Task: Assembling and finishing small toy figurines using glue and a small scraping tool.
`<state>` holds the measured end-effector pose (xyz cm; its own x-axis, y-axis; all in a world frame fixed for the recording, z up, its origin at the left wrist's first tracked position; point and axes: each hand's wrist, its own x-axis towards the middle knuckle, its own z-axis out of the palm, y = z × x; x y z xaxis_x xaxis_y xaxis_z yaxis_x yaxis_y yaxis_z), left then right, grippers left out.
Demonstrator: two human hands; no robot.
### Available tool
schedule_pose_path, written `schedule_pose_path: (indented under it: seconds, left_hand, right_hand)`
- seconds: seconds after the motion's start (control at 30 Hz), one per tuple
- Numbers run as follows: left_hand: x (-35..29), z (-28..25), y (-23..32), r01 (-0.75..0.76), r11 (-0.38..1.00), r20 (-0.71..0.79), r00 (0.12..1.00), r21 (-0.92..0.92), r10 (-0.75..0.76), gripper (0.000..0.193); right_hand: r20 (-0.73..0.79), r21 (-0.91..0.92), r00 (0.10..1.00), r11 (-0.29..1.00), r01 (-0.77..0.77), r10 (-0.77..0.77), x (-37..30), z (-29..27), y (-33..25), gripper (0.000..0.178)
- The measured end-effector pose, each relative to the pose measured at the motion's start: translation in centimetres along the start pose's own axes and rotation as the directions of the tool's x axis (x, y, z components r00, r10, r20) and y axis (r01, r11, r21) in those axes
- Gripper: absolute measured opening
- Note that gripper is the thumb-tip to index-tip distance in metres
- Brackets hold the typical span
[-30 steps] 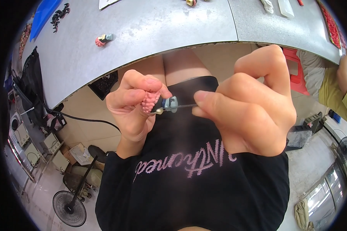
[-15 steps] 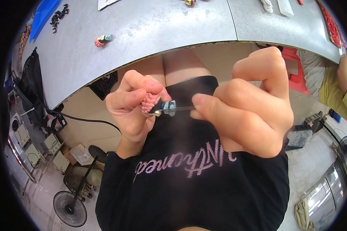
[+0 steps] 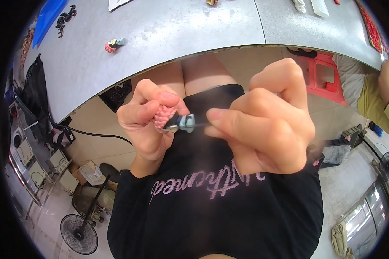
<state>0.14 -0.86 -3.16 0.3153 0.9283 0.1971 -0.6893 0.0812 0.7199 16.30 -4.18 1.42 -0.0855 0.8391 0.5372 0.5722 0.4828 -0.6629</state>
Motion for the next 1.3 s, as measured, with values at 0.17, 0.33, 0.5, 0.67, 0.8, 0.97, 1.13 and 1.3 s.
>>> schedule_pose_path:
  seconds: [0.17,0.33,0.5,0.67,0.8,0.97,1.13,1.3]
  left_hand:
    - [-0.1,-0.1,-0.2,0.002,0.999,-0.001,1.0,-0.044,-0.002,0.024]
    - [0.0,-0.1,0.1,-0.02,1.0,-0.015,1.0,-0.016,0.02,0.023]
    - [0.1,0.2,0.1,-0.033,0.999,-0.026,0.999,-0.016,0.032,0.021]
    - [0.1,0.1,0.1,-0.04,0.999,-0.032,0.999,0.006,0.041,0.02]
    - [0.1,0.2,0.1,-0.038,0.999,-0.01,0.999,0.016,0.038,0.018]
    - [0.1,-0.1,0.2,-0.016,0.979,0.054,0.999,0.202,0.005,0.024]
    - [0.1,0.0,0.1,-0.017,0.983,0.059,0.998,0.184,0.007,0.023]
    - [-0.1,-0.2,0.0,-0.008,0.999,-0.005,1.0,-0.048,0.008,0.024]
  right_hand:
    - [-0.021,0.025,0.999,0.999,0.037,-0.037,0.1,-0.1,0.3,0.016]
    - [0.022,-0.014,0.993,0.993,0.114,-0.113,0.5,-1.0,0.7,0.018]
    - [0.069,-0.047,0.984,0.985,0.165,-0.162,0.7,-1.3,0.9,0.03]
    - [0.091,-0.051,0.979,0.981,0.19,-0.184,0.9,-1.4,1.0,0.033]
    - [0.096,-0.023,0.986,0.99,0.141,-0.138,0.8,-1.4,0.9,0.027]
    - [0.01,0.013,0.999,0.999,0.032,-0.032,0.0,-0.1,0.4,0.017]
    - [-0.001,0.091,0.999,0.995,-0.048,0.048,0.0,0.0,0.0,0.02]
    - [0.017,0.003,1.0,1.0,0.015,-0.015,0.3,-0.5,0.2,0.02]
